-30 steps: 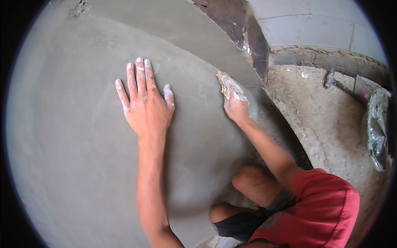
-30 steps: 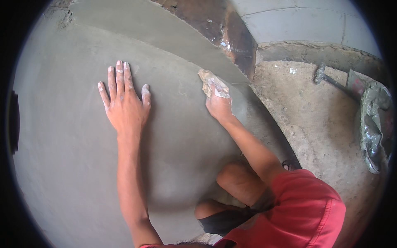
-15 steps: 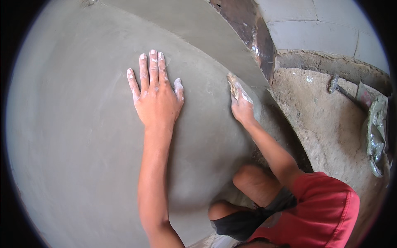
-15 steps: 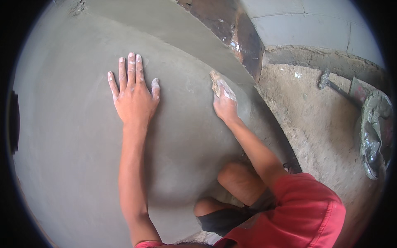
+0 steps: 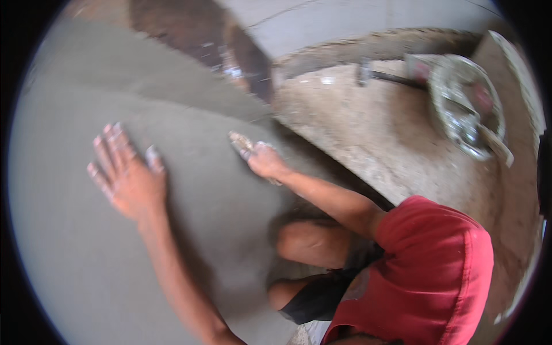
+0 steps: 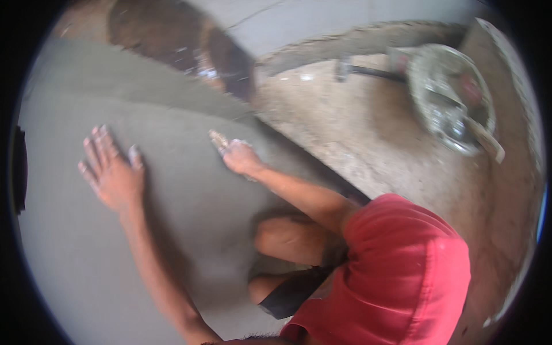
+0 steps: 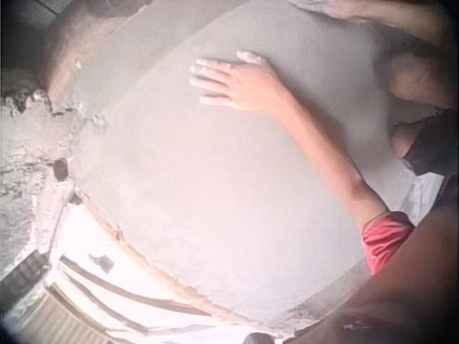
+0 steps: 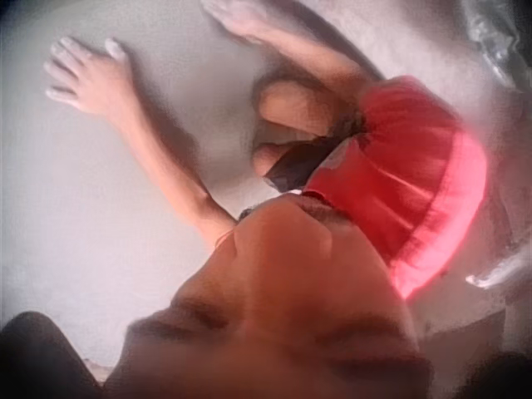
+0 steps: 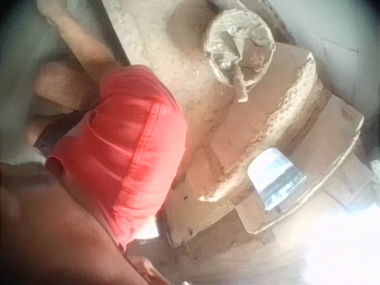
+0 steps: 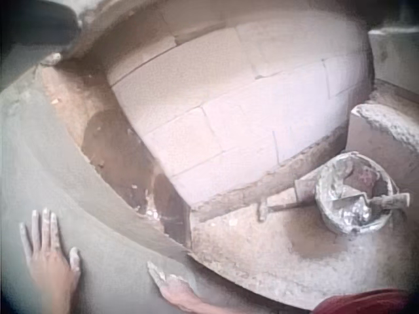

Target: The person applies and smooths wet plaster onto a curved wall using a trowel and a cloth. They repeatedly scoop plaster from a bucket, spread it along the wall surface, and wipe the area to achieve a smooth finish.

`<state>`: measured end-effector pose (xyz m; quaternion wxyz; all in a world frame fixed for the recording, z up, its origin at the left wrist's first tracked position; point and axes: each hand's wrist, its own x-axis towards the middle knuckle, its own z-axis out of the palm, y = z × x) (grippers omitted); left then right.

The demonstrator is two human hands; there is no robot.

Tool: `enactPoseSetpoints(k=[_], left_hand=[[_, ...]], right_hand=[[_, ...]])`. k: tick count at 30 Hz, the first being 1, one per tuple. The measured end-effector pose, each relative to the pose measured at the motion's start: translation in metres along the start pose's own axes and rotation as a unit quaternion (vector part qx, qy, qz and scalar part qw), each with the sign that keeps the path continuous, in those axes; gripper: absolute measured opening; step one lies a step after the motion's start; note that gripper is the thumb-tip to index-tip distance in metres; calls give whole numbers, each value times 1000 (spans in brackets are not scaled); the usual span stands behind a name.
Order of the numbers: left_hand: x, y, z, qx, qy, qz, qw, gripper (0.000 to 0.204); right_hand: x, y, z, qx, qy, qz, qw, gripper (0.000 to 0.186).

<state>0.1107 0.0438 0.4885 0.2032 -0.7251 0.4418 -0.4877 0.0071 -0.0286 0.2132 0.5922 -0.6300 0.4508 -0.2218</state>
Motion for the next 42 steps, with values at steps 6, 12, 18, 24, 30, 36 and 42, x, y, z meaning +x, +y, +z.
enactPoseSetpoints(k=[6,12,18,24,30,36,42], left_hand=[[-54,62,20,-197,3,-37,980,80],[-116,130,36,-398,-56,-25,915,83],[-173,169,60,-546,-127,-5,828,85],[-207,180,71,-595,-224,35,771,82],[-202,190,63,-638,-227,49,734,79],[-180,214,42,-670,-194,68,713,76],[-166,245,35,-697,-168,88,691,75]], right_hand=[[-84,78,-143,145,78,23,986,61],[-118,106,-233,-247,294,117,916,51],[-86,56,-277,-441,383,55,810,38],[-98,-28,-337,-492,347,55,796,31],[-210,-7,-436,-624,405,210,634,27],[-229,64,-472,-654,329,271,625,37],[-219,75,-478,-589,376,276,660,37]])
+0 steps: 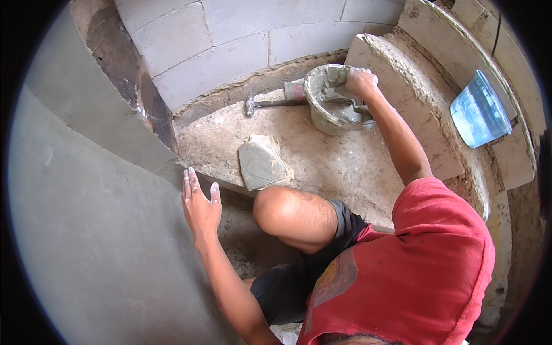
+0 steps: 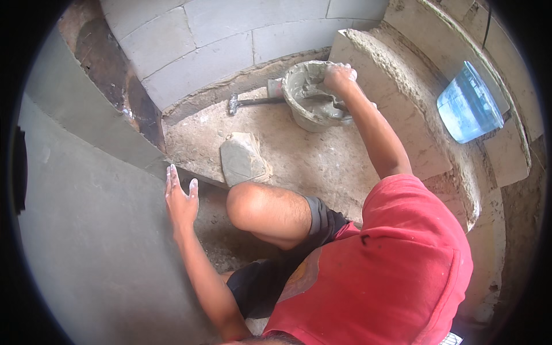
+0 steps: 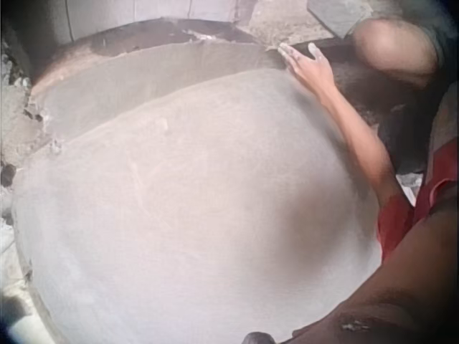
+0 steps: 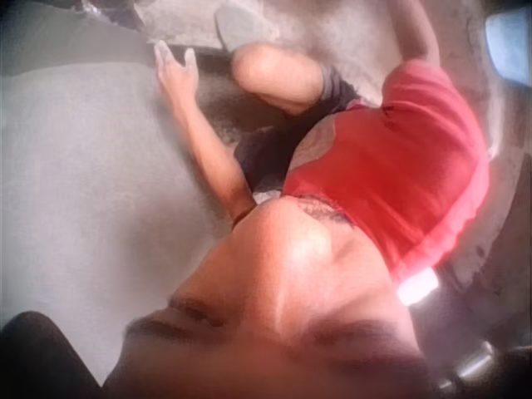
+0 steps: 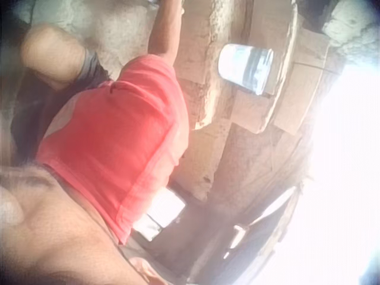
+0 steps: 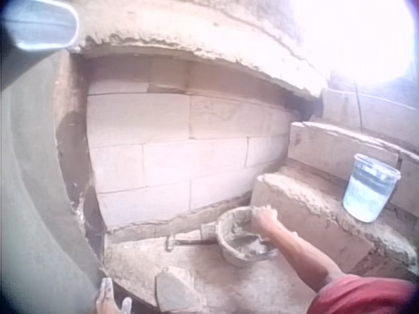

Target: The person applies and smooths wet plaster onto a curved wall using a trowel and a cloth. They repeatedly scoop plaster from a bucket, spread it along the wall surface, and wipe the area to achieve a smooth finish.

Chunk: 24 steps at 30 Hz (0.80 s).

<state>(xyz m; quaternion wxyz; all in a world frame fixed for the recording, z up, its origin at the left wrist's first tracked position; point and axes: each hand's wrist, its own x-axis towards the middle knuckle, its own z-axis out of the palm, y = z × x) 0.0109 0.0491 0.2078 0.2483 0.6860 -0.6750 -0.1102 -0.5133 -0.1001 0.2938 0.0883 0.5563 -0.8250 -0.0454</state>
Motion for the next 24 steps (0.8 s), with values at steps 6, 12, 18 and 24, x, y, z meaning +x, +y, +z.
enactPoseSetpoints(k=[6,12,18,24], left_hand=[[0,-8,8,4,-10,7,1000,76],[9,-5,13,-29,16,32,999,74],[24,8,19,14,61,104,993,73],[28,70,16,-160,31,37,986,70]], right_hand=[[-1,4,2,-17,33,4,999,36],[6,17,16,-25,53,0,998,36],[4,18,19,106,1,-48,993,49],[1,40,-1,56,30,-3,998,43]])
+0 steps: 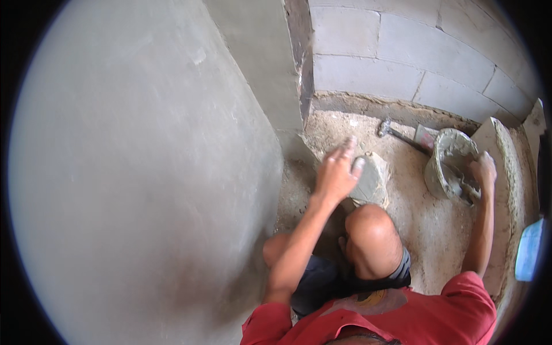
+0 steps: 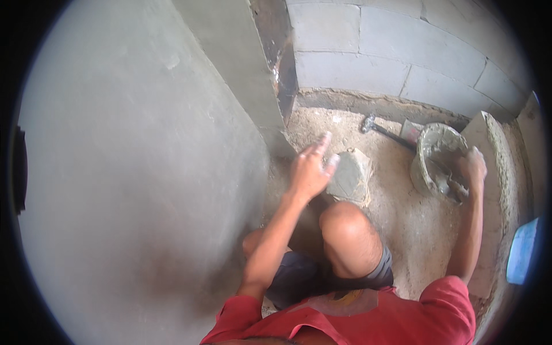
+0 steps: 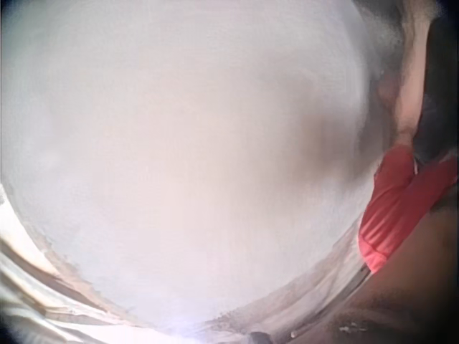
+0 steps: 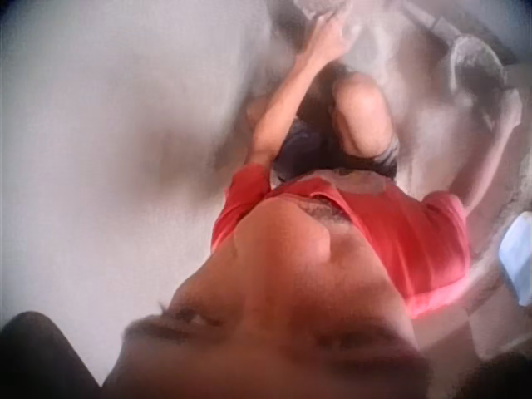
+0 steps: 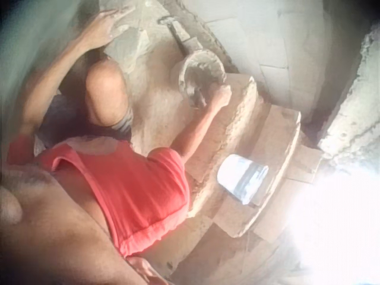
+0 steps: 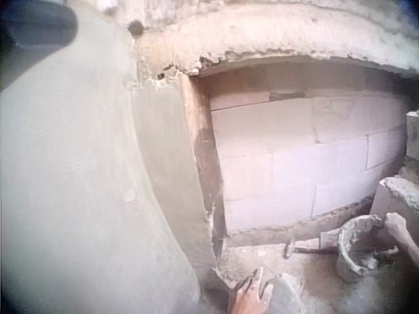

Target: The person applies and smooths wet plaster onto a curved wall using a trowel and a cloth. They repeatedly scoop plaster from a bucket, spread it along the wall surface, and wipe the area to achieve a smooth finish.

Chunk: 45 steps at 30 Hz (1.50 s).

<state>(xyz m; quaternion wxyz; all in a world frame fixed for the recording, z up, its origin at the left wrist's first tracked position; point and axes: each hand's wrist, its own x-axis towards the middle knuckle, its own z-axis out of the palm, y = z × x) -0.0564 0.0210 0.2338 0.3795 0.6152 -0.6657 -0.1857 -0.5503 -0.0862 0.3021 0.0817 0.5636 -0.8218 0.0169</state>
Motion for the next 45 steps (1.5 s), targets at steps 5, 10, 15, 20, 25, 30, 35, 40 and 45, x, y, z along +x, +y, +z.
enactPoseSetpoints(k=[5,10,15,20,25,30,35,40,45], left_hand=[[27,101,61,49,-97,294,950,62],[40,209,177,1,-186,446,876,81],[34,247,278,-9,-266,467,843,87],[25,239,319,8,-208,473,856,70],[29,241,289,25,-54,483,873,41],[83,227,215,-134,-70,362,920,24],[113,198,158,-213,-122,151,958,39],[115,198,140,-238,-82,136,958,43],[110,198,119,-384,-59,111,915,45]], right_hand=[[-8,52,-17,237,119,-21,964,52],[-25,93,11,524,154,0,838,39],[-58,121,41,627,139,79,762,31],[-70,127,56,641,133,233,719,43],[-61,102,51,629,218,242,706,45],[-75,60,20,658,176,197,705,37],[-88,26,1,762,95,180,615,45],[-94,7,2,688,111,131,705,27],[-95,-8,4,490,229,49,840,38]])
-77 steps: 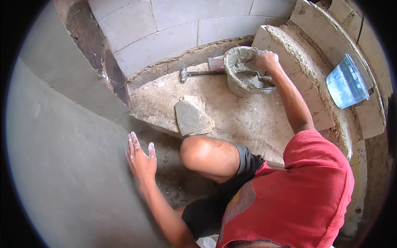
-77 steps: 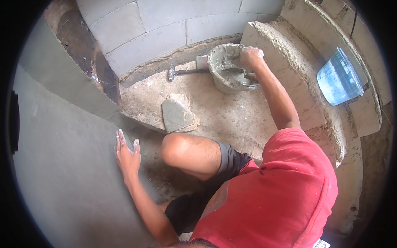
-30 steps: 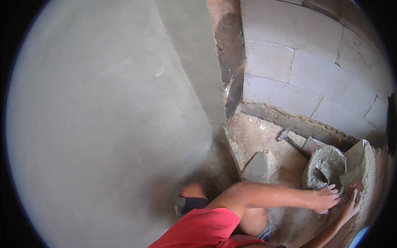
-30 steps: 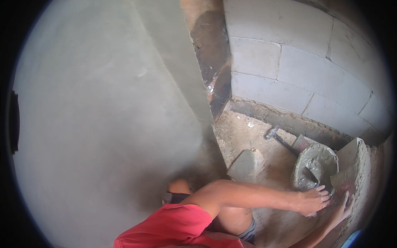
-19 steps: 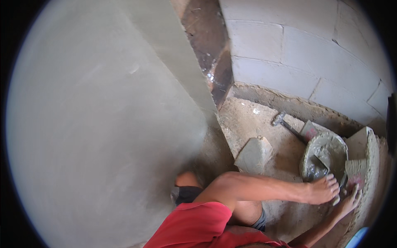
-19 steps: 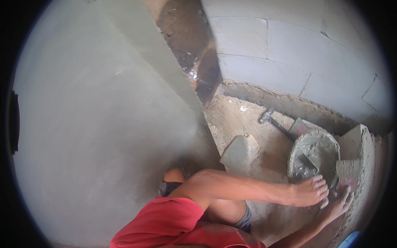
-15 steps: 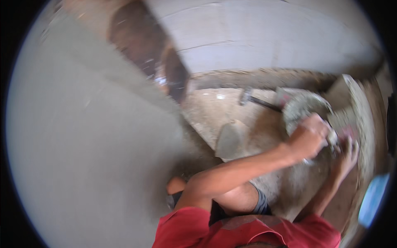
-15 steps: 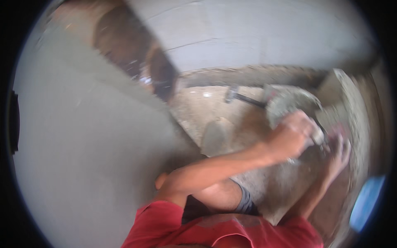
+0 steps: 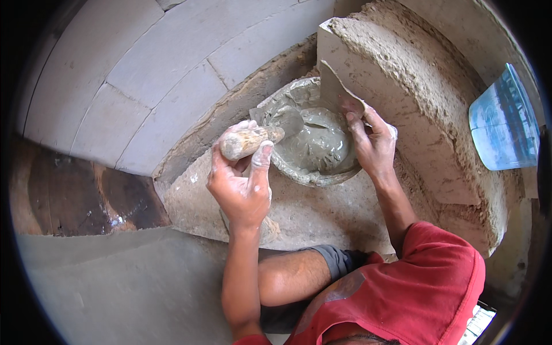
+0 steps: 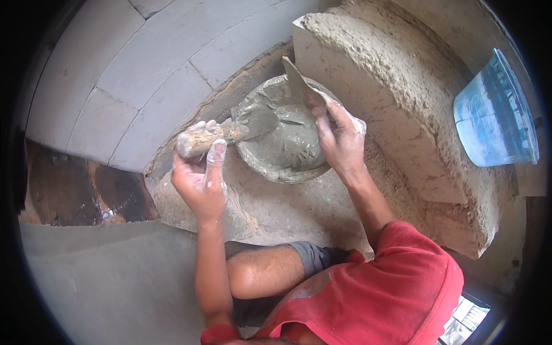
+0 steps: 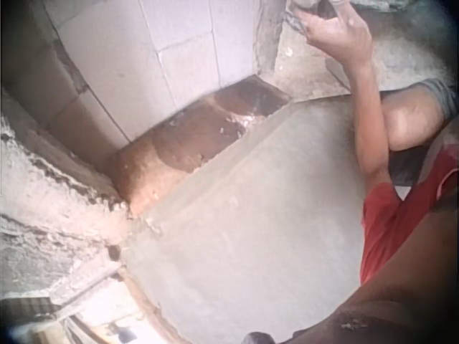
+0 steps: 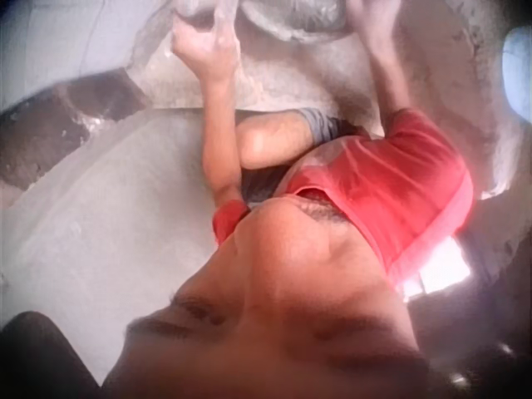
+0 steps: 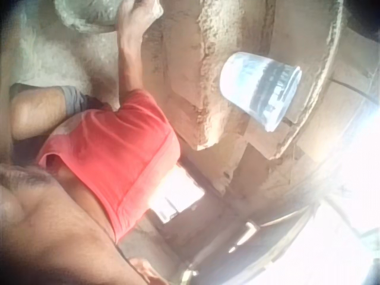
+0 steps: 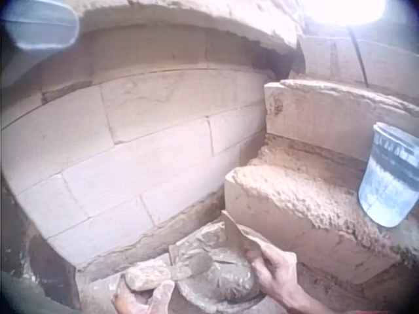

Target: The person applies and smooths wet plaster onto a curved wall using a trowel and a cloth. They repeatedly scoop plaster from a bucket, spread it along the wall surface, and wipe the area to achieve a smooth finish.

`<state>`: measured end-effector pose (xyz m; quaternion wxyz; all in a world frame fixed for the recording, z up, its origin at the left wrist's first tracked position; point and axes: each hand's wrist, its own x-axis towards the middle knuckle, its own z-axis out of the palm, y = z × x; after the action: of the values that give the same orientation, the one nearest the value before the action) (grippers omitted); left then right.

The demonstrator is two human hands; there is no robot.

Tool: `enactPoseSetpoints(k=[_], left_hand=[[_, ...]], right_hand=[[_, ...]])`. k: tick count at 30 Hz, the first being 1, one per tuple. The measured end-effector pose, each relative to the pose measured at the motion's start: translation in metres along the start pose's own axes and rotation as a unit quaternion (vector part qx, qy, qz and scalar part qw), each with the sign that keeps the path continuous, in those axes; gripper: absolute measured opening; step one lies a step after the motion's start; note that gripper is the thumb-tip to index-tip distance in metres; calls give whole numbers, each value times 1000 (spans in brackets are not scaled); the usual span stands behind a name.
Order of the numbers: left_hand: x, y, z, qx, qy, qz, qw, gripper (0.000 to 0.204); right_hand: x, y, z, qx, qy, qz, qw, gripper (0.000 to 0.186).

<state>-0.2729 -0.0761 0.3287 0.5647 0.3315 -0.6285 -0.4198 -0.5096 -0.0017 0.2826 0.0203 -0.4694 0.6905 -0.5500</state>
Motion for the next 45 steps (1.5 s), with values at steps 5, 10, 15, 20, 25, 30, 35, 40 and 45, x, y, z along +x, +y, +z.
enactPoseSetpoints(k=[5,10,15,20,25,30,35,40,45], left_hand=[[-6,15,-6,-67,-13,23,997,51],[-13,14,2,-43,-37,89,994,54],[-11,8,2,-30,-12,109,994,55],[-3,4,-6,-108,42,99,988,51],[-2,-1,-12,-139,44,72,987,52],[-5,-3,-6,-177,26,65,982,52],[-8,-3,-3,-159,5,115,981,54],[-11,-6,-1,-172,-4,149,974,57],[-9,-8,-3,-138,10,164,977,55]], right_hand=[[-7,-12,19,-92,-32,-83,992,35],[-19,-18,34,-128,-35,-158,978,38],[-41,-30,30,-113,-71,-158,978,40],[-45,-54,8,-104,-170,-128,972,38],[-11,-49,-12,292,-22,244,924,25],[13,-22,8,628,26,401,666,25],[4,-15,36,709,5,409,575,27],[-13,-24,45,692,-31,460,555,21],[-34,-30,39,680,-62,472,558,15]])
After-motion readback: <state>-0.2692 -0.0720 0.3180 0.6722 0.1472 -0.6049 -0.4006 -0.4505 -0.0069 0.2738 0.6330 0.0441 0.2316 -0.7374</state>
